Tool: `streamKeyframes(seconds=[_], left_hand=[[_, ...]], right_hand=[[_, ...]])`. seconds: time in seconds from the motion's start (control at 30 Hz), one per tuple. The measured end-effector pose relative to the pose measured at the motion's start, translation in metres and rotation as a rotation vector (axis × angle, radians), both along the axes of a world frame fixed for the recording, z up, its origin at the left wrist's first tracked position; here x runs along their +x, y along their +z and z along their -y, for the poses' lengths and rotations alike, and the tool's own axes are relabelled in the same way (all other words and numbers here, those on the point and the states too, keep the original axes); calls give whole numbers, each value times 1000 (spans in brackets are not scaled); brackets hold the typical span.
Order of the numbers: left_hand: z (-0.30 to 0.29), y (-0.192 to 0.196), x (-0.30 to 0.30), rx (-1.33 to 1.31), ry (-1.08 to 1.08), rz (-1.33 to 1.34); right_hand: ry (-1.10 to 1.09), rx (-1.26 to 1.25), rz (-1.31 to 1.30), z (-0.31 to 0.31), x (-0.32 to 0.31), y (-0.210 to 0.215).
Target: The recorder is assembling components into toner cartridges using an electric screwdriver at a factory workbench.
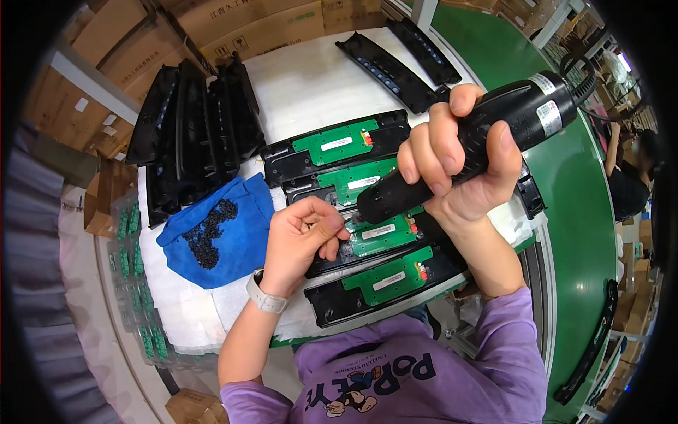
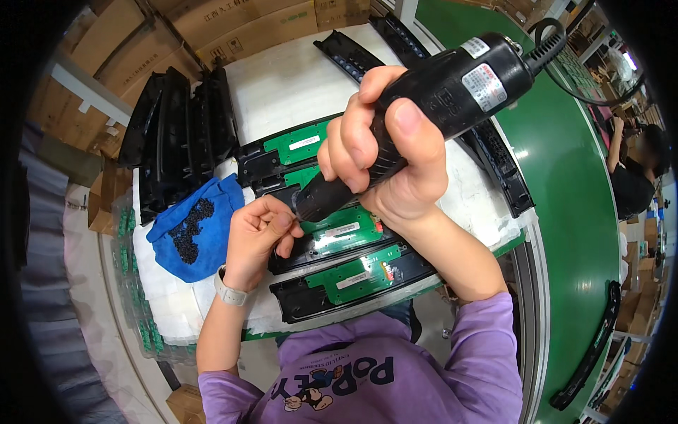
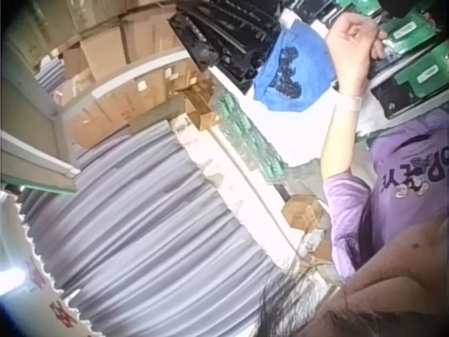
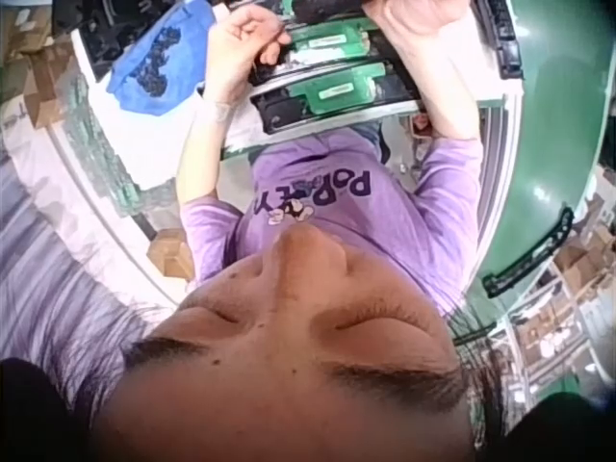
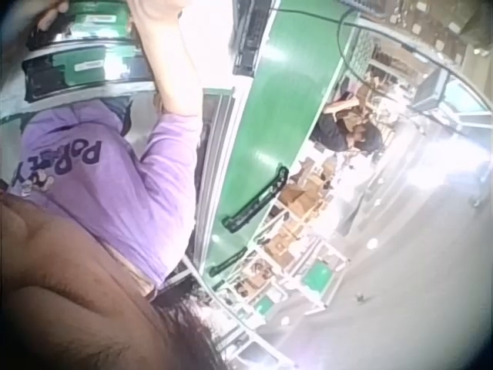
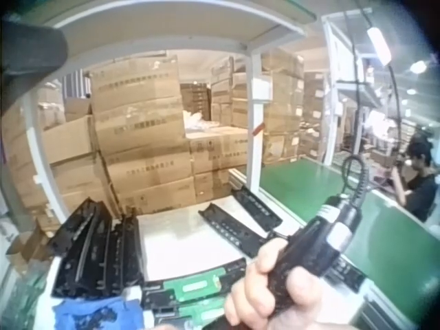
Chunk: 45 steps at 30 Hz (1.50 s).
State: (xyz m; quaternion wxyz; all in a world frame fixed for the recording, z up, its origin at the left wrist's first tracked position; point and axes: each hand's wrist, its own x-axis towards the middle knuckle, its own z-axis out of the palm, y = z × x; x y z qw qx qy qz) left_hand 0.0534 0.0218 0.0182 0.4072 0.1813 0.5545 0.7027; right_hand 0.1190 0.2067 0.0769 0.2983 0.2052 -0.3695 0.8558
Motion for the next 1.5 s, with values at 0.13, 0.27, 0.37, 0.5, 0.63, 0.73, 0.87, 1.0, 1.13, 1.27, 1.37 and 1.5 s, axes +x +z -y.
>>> streamKeyframes(seconds=[0.13,0.27,0.37,0.5,0.63,0.73,0.87,1.0,1.13,1.27,1.37,1.5], left_hand=[[0,0,2,-14,23,-38],[0,0,1,-28,18,-63],[0,0,1,-21,8,-62],[0,0,1,-40,-15,20],[0,-1,2,-15,-32,40],[-2,-5,5,69,-35,79],[-3,-5,8,89,0,64],[-7,-4,5,57,169,-64],[-1,-11,-3,178,232,34],[-1,-8,-3,149,252,26],[-2,-8,-4,109,259,53],[-1,-11,-5,96,242,11]], right_hand=[[-42,-19,53,2,1,-2],[-58,-41,46,3,2,-1],[-83,-10,33,2,2,-2],[-88,-3,46,4,2,-3],[-92,-16,34,5,2,-3],[-129,-109,115,6,4,1],[-129,-123,126,4,3,0],[-49,99,307,5,2,0],[-1,401,396,12,4,-8],[22,403,385,19,2,-12],[11,424,371,19,2,-13],[-27,520,351,21,1,-17]])
